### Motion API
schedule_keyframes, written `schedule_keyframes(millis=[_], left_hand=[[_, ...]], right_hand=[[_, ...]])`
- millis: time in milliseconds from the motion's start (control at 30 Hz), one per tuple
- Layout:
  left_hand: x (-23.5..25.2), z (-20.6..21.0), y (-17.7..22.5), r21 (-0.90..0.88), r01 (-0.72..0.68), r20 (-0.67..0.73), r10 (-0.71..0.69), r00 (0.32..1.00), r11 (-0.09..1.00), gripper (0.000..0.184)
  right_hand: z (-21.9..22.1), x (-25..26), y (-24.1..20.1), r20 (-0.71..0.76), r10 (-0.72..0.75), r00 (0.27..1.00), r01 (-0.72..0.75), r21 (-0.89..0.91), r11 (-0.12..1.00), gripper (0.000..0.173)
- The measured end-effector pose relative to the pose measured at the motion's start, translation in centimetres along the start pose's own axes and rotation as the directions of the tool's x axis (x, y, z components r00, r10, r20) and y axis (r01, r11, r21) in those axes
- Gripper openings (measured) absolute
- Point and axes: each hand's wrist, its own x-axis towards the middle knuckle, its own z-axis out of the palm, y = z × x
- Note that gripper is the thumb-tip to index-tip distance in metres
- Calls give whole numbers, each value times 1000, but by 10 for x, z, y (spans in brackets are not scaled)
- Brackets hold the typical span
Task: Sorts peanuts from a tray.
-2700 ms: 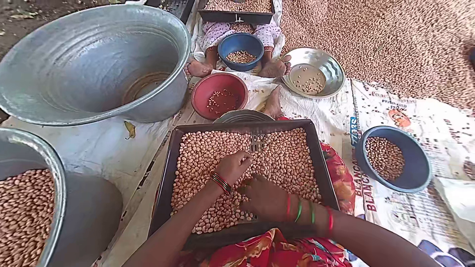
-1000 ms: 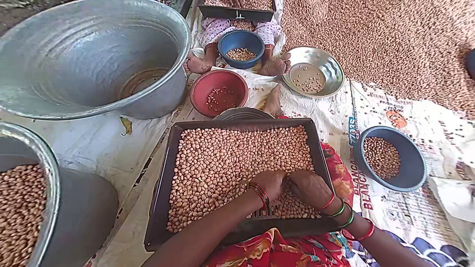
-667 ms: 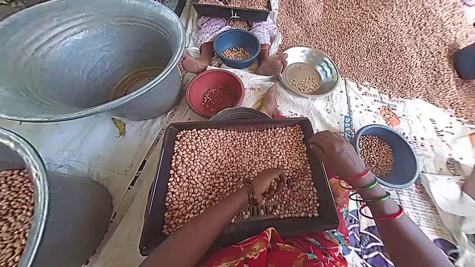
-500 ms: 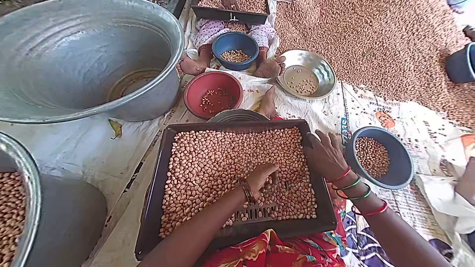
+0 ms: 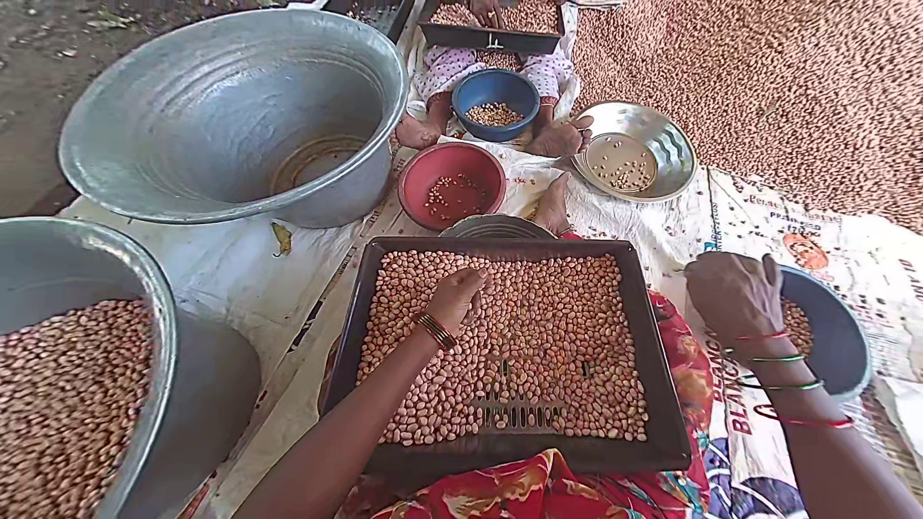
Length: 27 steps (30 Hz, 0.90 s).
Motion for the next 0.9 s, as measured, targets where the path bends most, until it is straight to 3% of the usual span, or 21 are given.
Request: schedule_keyframes(millis=[67,167,267,367,400,467,500,533,567,600,633,667,733,900], left_hand=[[4,-4,2,279,-82,42,73,996,957,20],[10,-1,10,682,-169,198,43,979,711,31],[15,13,15,872,-201,258,-70,963,447,40],[18,20,21,932,-179,210,-66,975,316,42],[20,17,24,934,-163,189,-50,981,319,42],[24,7,28,934,-151,172,-36,984,322,41],[26,2,29,937,-161,185,-50,981,309,40],[27,-1,28,943,-175,204,-78,976,283,41],[27,-1,27,952,-182,214,-110,971,246,41],[27,1,24,962,-183,214,-141,967,203,42],[27,5,22,972,-177,202,-167,965,156,43],[27,10,20,979,-167,186,-187,965,114,44],[25,19,19,985,-162,171,-210,963,61,43],[26,20,20,986,-146,158,-197,968,76,41]], right_hand=[[-3,5,6,35,86,996,-86,-15,996,21],[2,8,4,-2,37,999,-37,94,995,27],[4,8,-11,-12,8,1000,-5,206,978,29],[-18,7,-39,253,-37,967,-39,292,955,26],[-25,8,-47,388,-99,917,-25,303,953,25],[-34,14,-64,686,-216,695,32,270,962,28],[-32,17,-74,767,-257,589,95,249,964,30],[-30,18,-85,789,-264,555,142,223,964,32],[-28,18,-96,733,-250,632,165,187,968,33],[-21,17,-103,561,-255,788,185,179,966,32],[-10,20,-106,286,-288,914,232,215,949,29],[-4,28,-110,80,-296,952,264,278,924,27],[-3,42,-123,-57,-295,954,290,427,857,27],[17,60,-158,60,-375,925,287,538,793,24]])
